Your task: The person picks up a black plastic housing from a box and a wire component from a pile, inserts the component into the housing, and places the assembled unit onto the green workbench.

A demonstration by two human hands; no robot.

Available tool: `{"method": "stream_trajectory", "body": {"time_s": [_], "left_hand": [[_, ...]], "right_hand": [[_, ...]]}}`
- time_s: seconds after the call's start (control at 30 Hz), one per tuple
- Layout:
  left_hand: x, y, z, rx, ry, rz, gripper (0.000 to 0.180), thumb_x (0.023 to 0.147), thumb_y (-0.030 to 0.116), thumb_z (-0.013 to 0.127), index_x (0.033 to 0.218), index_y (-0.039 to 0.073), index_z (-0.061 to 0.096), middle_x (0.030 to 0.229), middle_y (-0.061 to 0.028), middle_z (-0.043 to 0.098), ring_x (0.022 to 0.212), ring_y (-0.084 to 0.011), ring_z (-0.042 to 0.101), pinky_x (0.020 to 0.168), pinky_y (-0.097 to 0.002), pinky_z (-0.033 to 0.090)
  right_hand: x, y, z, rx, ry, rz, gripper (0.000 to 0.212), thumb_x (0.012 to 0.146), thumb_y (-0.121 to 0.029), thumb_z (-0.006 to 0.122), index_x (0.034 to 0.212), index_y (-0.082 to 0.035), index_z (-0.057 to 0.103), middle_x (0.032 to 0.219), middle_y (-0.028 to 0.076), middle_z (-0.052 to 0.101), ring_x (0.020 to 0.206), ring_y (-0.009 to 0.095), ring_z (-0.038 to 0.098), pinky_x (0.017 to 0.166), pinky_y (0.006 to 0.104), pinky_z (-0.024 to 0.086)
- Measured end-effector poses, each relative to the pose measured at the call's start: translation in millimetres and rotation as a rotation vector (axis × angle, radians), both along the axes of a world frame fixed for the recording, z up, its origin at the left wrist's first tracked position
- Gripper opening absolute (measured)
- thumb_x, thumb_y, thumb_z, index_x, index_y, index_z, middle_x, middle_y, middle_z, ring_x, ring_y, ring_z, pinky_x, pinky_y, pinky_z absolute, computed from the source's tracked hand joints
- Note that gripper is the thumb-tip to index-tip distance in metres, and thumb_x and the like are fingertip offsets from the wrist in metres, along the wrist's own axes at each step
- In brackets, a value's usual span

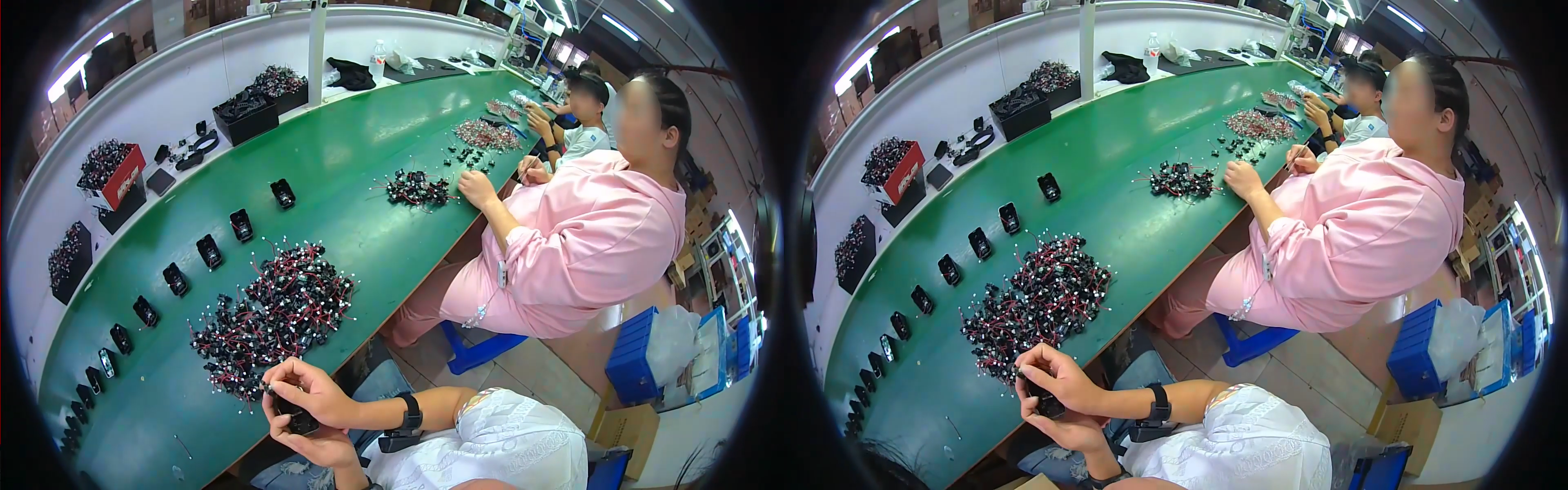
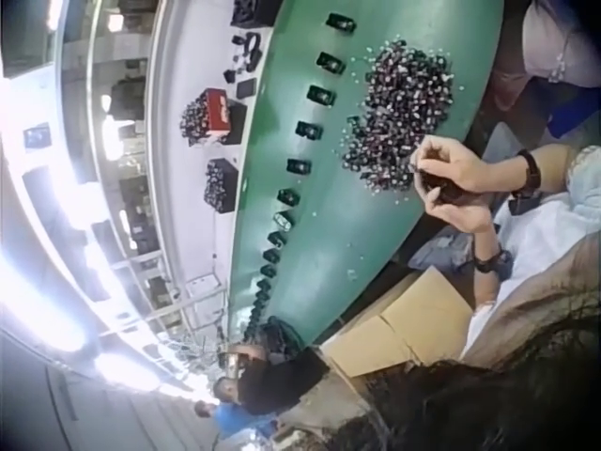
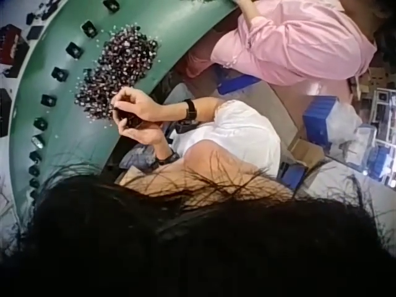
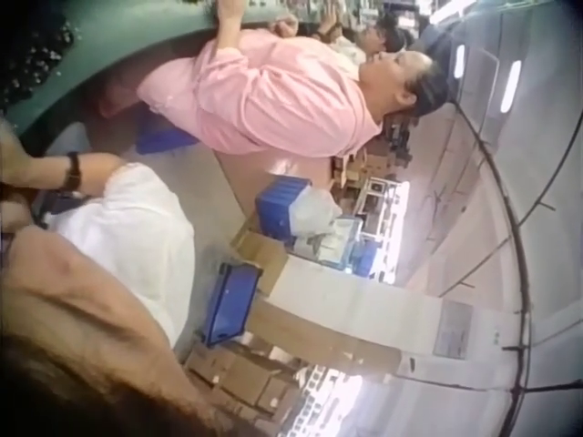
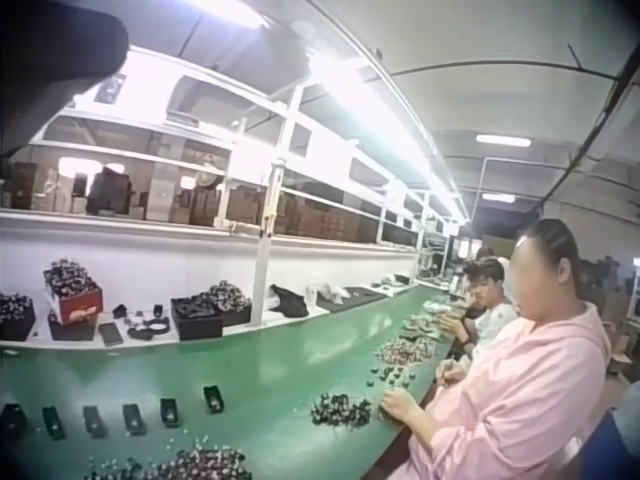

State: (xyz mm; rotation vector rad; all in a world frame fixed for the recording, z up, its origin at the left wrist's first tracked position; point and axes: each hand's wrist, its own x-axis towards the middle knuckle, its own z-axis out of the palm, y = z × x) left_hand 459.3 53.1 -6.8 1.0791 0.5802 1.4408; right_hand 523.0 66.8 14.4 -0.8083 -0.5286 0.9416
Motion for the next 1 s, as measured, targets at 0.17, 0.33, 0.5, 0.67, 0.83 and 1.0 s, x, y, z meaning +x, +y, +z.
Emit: {"method": "stream_trajectory", "body": {"time_s": [0.17, 0.33, 0.5, 0.67, 0.83, 1.0], "left_hand": [[-22, 8, 13, -0.303, -0.293, -0.303, 0.058, 0.104, 0.042, 0.029, 0.144, 0.001, 0.040, 0.146, -0.0142, 0.042, 0.136, -0.0273, 0.041, 0.114, -0.0432, 0.033], [-50, 34, -26, -0.613, -0.426, -0.592, 0.049, 0.105, 0.038, 0.035, 0.143, 0.008, 0.044, 0.142, -0.0048, 0.048, 0.134, -0.0200, 0.044, 0.111, -0.0401, 0.038], [-51, 34, -33, -0.724, -0.139, -0.604, 0.047, 0.100, 0.042, 0.041, 0.134, 0.011, 0.048, 0.121, -0.0001, 0.058, 0.097, -0.0186, 0.063, 0.054, -0.0328, 0.052], [-59, 37, -23, -0.449, -0.185, -0.823, 0.046, 0.101, 0.034, 0.044, 0.139, 0.008, 0.044, 0.130, -0.0058, 0.054, 0.116, -0.0236, 0.058, 0.080, -0.0360, 0.055], [-34, 51, 10, -0.405, -0.230, -0.621, 0.055, 0.098, 0.030, 0.048, 0.143, -0.001, 0.038, 0.128, -0.0187, 0.056, 0.116, -0.0264, 0.057, 0.094, -0.0379, 0.052], [-39, 59, 11, -0.275, -0.192, -0.468, 0.036, 0.099, 0.029, 0.042, 0.122, 0.002, 0.049, 0.118, -0.0221, 0.060, 0.100, -0.0235, 0.063, 0.080, -0.0329, 0.055]], "right_hand": [[4, 2, -5, 0.195, -0.552, -0.192, 0.006, 0.094, -0.005, 0.062, 0.099, -0.003, 0.059, 0.110, 0.012, 0.064, 0.102, 0.022, 0.062, 0.092, 0.0349, 0.048], [16, -3, 0, 0.268, -0.804, -0.186, 0.009, 0.091, -0.007, 0.066, 0.097, -0.005, 0.060, 0.106, 0.010, 0.067, 0.098, 0.025, 0.064, 0.090, 0.0367, 0.048], [20, -7, -4, 0.240, -0.905, -0.128, 0.007, 0.087, -0.006, 0.070, 0.092, -0.005, 0.064, 0.100, 0.007, 0.069, 0.091, 0.024, 0.066, 0.085, 0.0358, 0.050], [24, -8, 1, 0.227, -0.853, -0.053, 0.007, 0.083, -0.005, 0.074, 0.087, -0.004, 0.068, 0.101, 0.009, 0.069, 0.092, 0.023, 0.067, 0.080, 0.0332, 0.054], [55, -28, 34, 0.059, -1.047, -0.159, 0.014, 0.073, -0.002, 0.081, 0.084, -0.005, 0.073, 0.093, 0.009, 0.071, 0.087, 0.023, 0.068, 0.074, 0.0342, 0.055], [45, -39, 36, 0.074, -1.145, -0.083, 0.018, 0.070, 0.001, 0.081, 0.084, -0.006, 0.072, 0.095, 0.009, 0.069, 0.086, 0.024, 0.065, 0.074, 0.0348, 0.053]]}}
